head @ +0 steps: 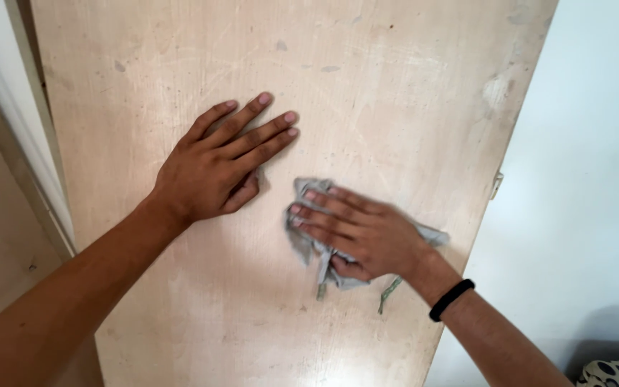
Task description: Cleaning a large wooden board using a grey cloth.
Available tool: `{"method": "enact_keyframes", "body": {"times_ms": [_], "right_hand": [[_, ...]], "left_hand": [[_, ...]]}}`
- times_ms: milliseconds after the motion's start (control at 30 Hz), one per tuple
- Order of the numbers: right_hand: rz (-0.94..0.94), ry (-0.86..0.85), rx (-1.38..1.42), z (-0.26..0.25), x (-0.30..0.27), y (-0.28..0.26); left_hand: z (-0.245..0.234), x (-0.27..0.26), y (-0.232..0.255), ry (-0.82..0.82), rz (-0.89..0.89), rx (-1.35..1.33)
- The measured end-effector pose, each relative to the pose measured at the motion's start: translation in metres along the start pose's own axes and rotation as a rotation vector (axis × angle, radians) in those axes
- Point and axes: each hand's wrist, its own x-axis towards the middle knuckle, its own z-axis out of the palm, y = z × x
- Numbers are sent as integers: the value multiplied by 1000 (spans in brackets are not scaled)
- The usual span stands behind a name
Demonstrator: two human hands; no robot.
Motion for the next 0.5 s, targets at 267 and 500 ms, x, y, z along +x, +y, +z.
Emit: {"method": "enact_keyframes", "body": {"times_ms": [267,500], "right_hand": [[388,321,-138,-48,-8,70],[213,194,15,-11,-11,6]], "left_hand": [[1,1,0,-45,-23,75],[-1,0,1,-26,-23,39]]}}
